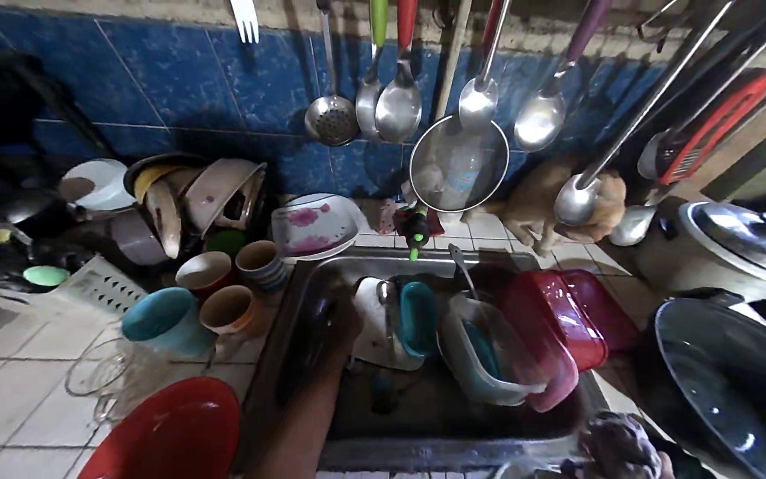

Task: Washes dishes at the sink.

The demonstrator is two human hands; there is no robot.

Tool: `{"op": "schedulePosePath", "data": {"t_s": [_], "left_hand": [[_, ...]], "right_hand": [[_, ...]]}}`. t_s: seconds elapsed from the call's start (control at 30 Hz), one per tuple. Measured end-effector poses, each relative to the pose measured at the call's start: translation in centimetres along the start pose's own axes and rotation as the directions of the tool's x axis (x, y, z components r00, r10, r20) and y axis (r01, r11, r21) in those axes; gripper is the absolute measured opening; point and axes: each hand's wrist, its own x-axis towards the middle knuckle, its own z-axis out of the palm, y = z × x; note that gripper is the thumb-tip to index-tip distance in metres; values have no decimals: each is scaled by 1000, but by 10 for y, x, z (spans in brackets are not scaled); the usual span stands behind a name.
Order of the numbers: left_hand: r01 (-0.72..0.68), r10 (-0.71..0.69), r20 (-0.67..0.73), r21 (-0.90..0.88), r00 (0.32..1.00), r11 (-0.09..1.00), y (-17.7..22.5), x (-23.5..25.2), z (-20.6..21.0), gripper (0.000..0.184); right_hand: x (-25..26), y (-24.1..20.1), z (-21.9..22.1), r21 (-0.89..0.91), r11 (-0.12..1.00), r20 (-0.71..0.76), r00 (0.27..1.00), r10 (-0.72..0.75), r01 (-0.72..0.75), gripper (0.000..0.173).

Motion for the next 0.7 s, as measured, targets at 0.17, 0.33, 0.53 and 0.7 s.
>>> {"op": "schedulePosePath", "data": {"t_s": [0.17, 0.33, 0.53, 0.7], "left_hand": [[-64, 31, -71, -530, 997, 846, -12, 6, 2, 75], [51, -3, 63, -788, 998, 613, 14, -11, -19, 57], [-98, 106, -17, -562, 994, 821, 46, -45, -68, 41], [-239, 158, -200, -491, 967, 838, 41, -73, -93, 34]], "right_hand": [[-6, 1, -4, 275, 958, 43, 996, 76, -85, 45], [1, -1, -2, 59, 996, 219, 975, 47, -61, 33], [-19, -9, 13, -923, 19, 381, 902, 202, 385, 33], [-25, 20, 12, -814, -359, 324, 869, 374, 457, 31]]}}
